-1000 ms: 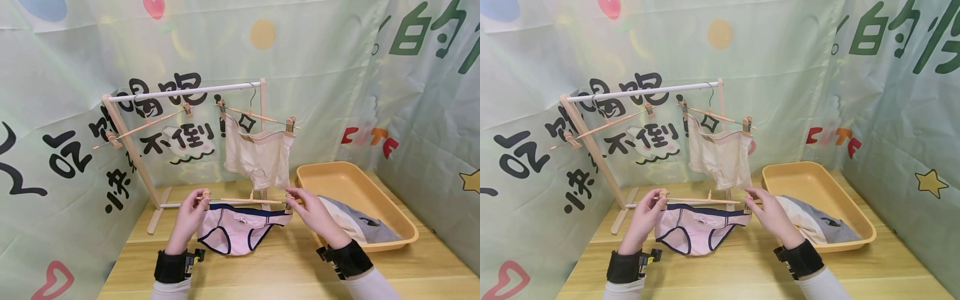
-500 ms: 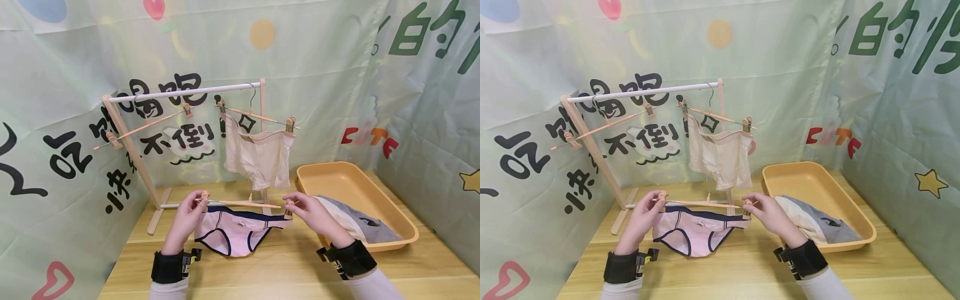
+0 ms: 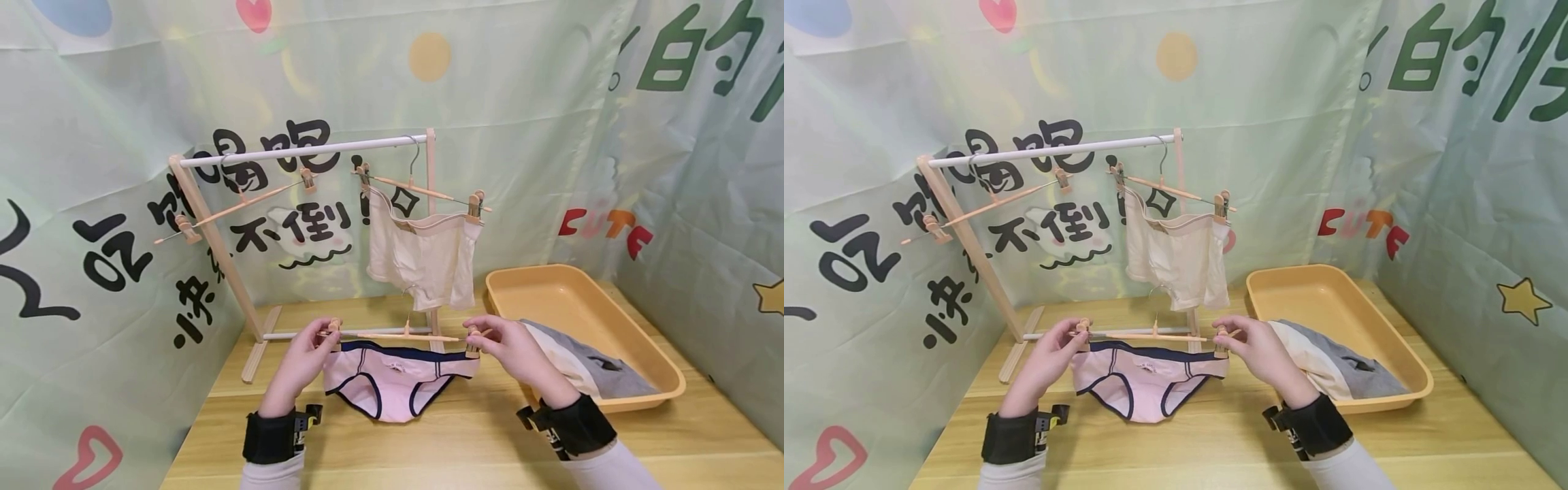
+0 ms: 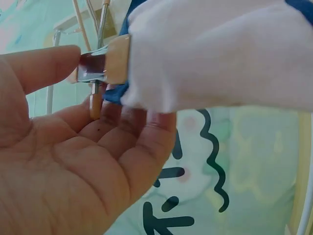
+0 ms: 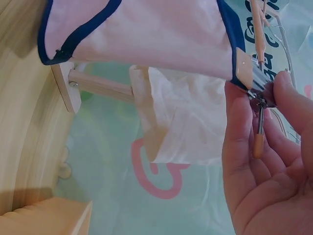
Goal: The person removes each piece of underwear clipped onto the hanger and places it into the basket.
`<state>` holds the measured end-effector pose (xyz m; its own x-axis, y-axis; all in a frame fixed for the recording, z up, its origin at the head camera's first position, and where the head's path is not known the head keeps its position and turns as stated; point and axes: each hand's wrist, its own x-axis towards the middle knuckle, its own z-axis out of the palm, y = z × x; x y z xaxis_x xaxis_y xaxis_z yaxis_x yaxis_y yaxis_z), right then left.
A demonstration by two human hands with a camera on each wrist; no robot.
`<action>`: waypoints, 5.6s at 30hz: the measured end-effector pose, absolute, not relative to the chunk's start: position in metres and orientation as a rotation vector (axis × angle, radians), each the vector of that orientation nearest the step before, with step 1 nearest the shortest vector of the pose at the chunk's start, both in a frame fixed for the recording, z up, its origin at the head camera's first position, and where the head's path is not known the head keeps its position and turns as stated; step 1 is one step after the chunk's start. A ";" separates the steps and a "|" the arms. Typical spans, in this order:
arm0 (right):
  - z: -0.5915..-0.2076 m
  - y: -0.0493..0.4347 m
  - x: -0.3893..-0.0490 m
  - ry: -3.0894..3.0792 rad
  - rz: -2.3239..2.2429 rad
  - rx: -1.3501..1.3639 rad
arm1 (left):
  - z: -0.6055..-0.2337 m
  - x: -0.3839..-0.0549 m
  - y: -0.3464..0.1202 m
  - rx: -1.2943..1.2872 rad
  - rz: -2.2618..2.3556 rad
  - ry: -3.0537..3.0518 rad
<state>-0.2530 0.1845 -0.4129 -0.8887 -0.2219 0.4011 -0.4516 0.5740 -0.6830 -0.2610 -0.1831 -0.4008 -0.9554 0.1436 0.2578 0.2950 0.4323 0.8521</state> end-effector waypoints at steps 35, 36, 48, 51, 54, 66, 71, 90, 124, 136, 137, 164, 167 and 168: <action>-0.412 0.167 -0.238 -2.424 1.053 0.678 | -0.409 -0.238 -0.106 -0.710 -1.054 -2.521; -0.412 0.166 -0.237 -2.424 1.052 0.685 | -0.410 -0.239 -0.106 -0.704 -1.055 -2.525; -0.413 0.164 -0.234 -2.398 0.970 0.802 | -0.420 -0.245 -0.101 -0.786 -1.039 -2.547; -0.412 0.164 -0.233 -2.407 0.964 0.821 | -0.420 -0.246 -0.101 -0.819 -1.044 -2.553; -0.412 0.164 -0.233 -2.411 0.959 0.838 | -0.419 -0.245 -0.101 -0.848 -1.075 -2.566; -0.412 0.164 -0.235 -2.431 1.010 0.847 | -0.418 -0.244 -0.101 -0.860 -1.092 -2.616; -0.411 0.164 -0.235 -2.472 1.017 0.827 | -0.418 -0.244 -0.101 -0.847 -1.066 -2.621; -0.417 0.159 -0.233 -2.458 0.964 0.787 | -0.423 -0.245 -0.104 -0.823 -1.034 -2.630; -0.419 0.157 -0.235 -2.435 0.864 0.787 | -0.425 -0.248 -0.104 -0.832 -1.045 -2.660; -0.421 0.157 -0.235 -2.381 0.880 0.784 | -0.424 -0.247 -0.103 -0.855 -1.039 -2.639; -0.421 0.157 -0.234 -2.379 0.880 0.784 | -0.424 -0.247 -0.103 -0.857 -1.037 -2.637; -0.416 0.158 -0.230 -2.364 0.890 0.795 | -0.424 -0.247 -0.103 -0.841 -1.005 -2.642; -0.415 0.158 -0.230 -2.373 0.898 0.796 | -0.424 -0.247 -0.103 -0.842 -1.012 -2.631; -0.415 0.158 -0.230 -2.378 0.900 0.794 | -0.424 -0.246 -0.103 -0.840 -1.014 -2.630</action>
<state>-0.2303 0.1578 -0.4155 -0.7199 -0.3470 0.6012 -0.6580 0.6168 -0.4319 -0.2464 -0.1029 -0.4239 -0.8184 0.4373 0.3728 0.5744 0.6029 0.5538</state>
